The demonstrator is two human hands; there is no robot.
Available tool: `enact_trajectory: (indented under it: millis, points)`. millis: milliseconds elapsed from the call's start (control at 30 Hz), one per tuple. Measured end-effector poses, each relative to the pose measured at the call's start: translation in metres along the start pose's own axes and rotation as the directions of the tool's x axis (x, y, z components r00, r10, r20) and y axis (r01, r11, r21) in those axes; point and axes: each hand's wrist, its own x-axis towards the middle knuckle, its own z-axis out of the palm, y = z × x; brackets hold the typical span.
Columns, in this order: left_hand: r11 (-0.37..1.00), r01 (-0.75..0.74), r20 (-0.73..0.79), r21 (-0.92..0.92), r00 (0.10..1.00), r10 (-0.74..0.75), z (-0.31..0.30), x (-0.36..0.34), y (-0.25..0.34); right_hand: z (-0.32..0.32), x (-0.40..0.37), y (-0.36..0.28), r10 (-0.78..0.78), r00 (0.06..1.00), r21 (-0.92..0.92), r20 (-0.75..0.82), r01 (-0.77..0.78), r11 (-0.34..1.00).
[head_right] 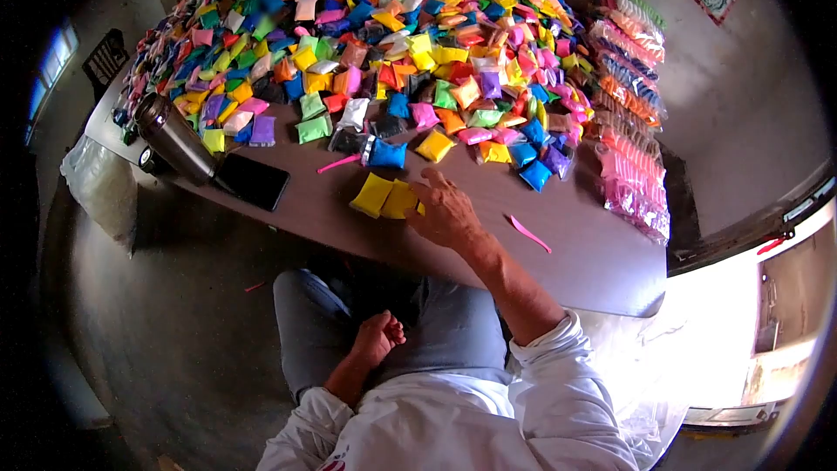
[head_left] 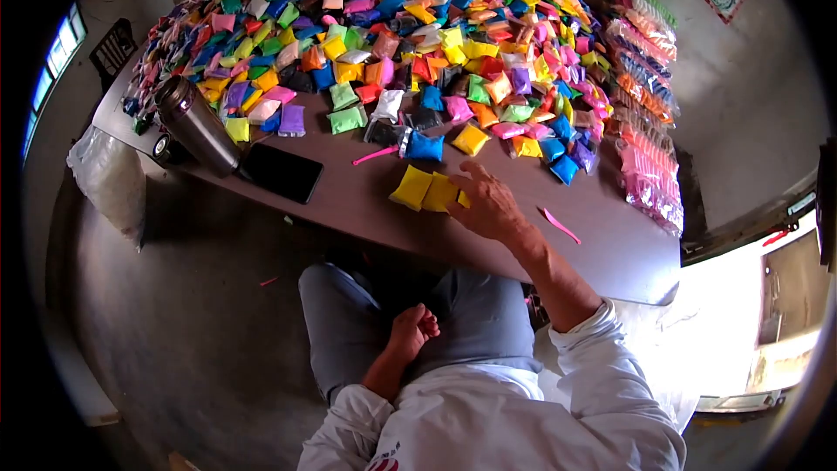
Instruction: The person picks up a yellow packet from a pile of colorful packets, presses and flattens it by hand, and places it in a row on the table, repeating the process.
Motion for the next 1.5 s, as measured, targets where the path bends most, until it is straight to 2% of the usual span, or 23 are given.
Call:
enact_trajectory:
  millis: [200,300,467,600,700,767,900,1000,1067,1200,1300,1367,1500]
  points:
    - [1.000,0.015,-0.004,0.004,1.000,-0.015,-0.002,0.001,-0.001,0.004,0.005,-0.011,0.046,0.999,0.034,0.024,-0.047,0.998]
    - [1.000,0.015,0.016,-0.009,1.000,-0.015,-0.003,0.001,-0.001,0.007,0.006,-0.017,0.005,1.000,0.024,0.006,-0.005,1.000]
    - [1.000,0.010,0.015,-0.002,1.000,-0.010,-0.002,-0.001,0.001,0.006,0.010,-0.030,0.083,0.993,-0.022,-0.078,-0.085,0.996]
    - [1.000,0.021,-0.012,0.005,1.000,-0.021,0.000,-0.005,0.003,0.007,0.021,-0.038,0.056,0.993,0.008,-0.105,-0.055,0.998]
    - [1.000,0.012,0.022,-0.006,1.000,-0.011,0.000,-0.005,0.003,0.011,0.030,-0.047,-0.021,0.993,-0.040,-0.117,0.016,0.999]
    - [1.000,0.016,0.024,-0.015,1.000,-0.016,-0.002,-0.003,0.002,0.010,0.033,-0.055,0.105,0.994,-0.039,-0.009,-0.105,0.994]
    - [0.999,0.023,0.009,-0.027,1.000,-0.022,0.001,-0.006,0.005,0.019,0.038,-0.053,0.097,0.995,-0.007,0.020,-0.096,0.995]
    - [0.999,0.020,0.016,-0.034,1.000,-0.020,0.001,-0.005,0.004,0.024,0.038,-0.053,0.088,0.996,0.008,-0.006,-0.088,0.996]
    - [0.999,0.019,0.026,-0.034,0.999,-0.018,0.001,-0.004,0.004,0.030,0.036,-0.053,0.068,0.992,0.020,-0.104,-0.066,0.998]
    - [0.999,0.019,0.015,-0.033,1.000,-0.018,0.001,-0.005,0.005,0.021,0.034,-0.058,0.096,0.991,0.025,-0.095,-0.094,0.995]
    - [0.999,0.021,-0.001,-0.042,1.000,-0.021,-0.001,-0.004,0.003,0.006,0.029,-0.049,0.031,0.998,0.031,-0.050,-0.030,0.999]
    - [0.999,0.019,-0.005,-0.044,1.000,-0.019,-0.002,-0.003,0.002,0.005,0.028,-0.034,-0.197,0.978,0.076,-0.071,0.202,0.976]
    - [0.999,0.018,-0.010,-0.029,1.000,-0.018,-0.001,-0.002,0.002,0.000,0.032,-0.022,-0.207,0.978,0.126,0.025,0.203,0.971]
